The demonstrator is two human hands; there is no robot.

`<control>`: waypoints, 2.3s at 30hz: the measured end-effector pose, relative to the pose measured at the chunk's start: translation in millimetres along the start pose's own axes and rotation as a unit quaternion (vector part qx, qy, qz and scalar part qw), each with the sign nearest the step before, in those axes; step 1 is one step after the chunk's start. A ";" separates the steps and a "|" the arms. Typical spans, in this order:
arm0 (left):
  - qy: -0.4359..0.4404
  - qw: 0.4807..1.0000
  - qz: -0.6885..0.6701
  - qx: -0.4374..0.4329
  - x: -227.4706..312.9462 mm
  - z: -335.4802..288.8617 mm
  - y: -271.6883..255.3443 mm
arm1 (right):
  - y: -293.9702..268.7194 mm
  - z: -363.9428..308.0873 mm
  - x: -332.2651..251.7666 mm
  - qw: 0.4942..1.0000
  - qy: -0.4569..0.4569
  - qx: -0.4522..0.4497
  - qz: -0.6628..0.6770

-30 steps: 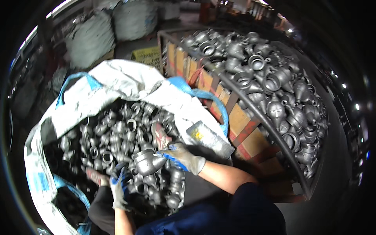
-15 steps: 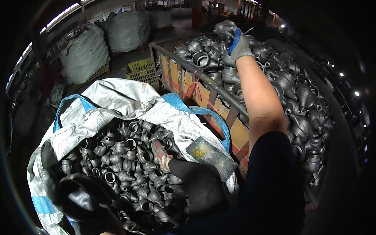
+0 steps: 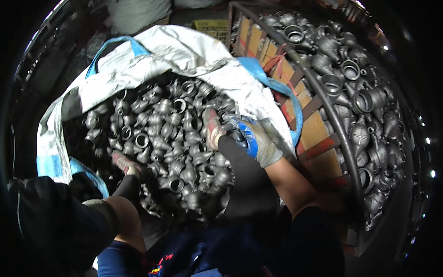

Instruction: Manually deburring metal pipe fittings using a small scraping tool while sitting at a large storage bag.

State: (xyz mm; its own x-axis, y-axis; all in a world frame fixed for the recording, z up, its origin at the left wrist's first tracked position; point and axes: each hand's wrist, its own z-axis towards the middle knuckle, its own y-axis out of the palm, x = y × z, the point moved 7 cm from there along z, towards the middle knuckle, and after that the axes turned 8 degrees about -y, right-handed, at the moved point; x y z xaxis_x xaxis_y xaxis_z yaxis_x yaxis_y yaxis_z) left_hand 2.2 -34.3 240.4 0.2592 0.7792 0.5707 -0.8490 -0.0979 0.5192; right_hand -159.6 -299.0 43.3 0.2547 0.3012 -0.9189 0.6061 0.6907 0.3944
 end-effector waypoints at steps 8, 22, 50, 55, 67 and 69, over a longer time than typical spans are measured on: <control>0.024 0.999 0.041 -0.009 63.8 -35.6 2.0 | 38.7 -8.4 37.9 0.988 0.029 -0.063 0.137; -0.072 0.743 0.636 0.194 -68.7 -0.4 -98.4 | 19.7 -0.2 87.2 0.993 0.083 0.023 0.076; -0.382 0.671 0.636 0.020 -401.3 -87.5 -385.1 | 16.8 -3.2 84.2 0.976 0.149 0.154 -0.046; -0.325 0.648 0.687 -0.047 -312.3 -46.6 -291.8 | 19.9 0.9 85.8 0.990 0.094 0.102 -0.036; -0.278 0.726 0.598 -0.196 -173.8 -80.4 -155.4 | 81.0 -35.8 89.4 0.997 0.016 0.053 -0.061; -0.314 0.741 0.575 -0.147 -160.8 -90.4 -142.9 | 92.2 -47.9 88.6 0.995 0.015 0.050 -0.085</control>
State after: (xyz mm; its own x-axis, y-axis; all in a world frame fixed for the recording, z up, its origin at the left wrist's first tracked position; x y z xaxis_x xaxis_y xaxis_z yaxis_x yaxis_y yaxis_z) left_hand 40.2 -89.6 16.9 -0.6285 -0.1647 0.7601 -0.7152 -0.2618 -0.6481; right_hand -117.2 -177.1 -1.4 0.1201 0.2063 -0.9711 0.7109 0.6649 0.2292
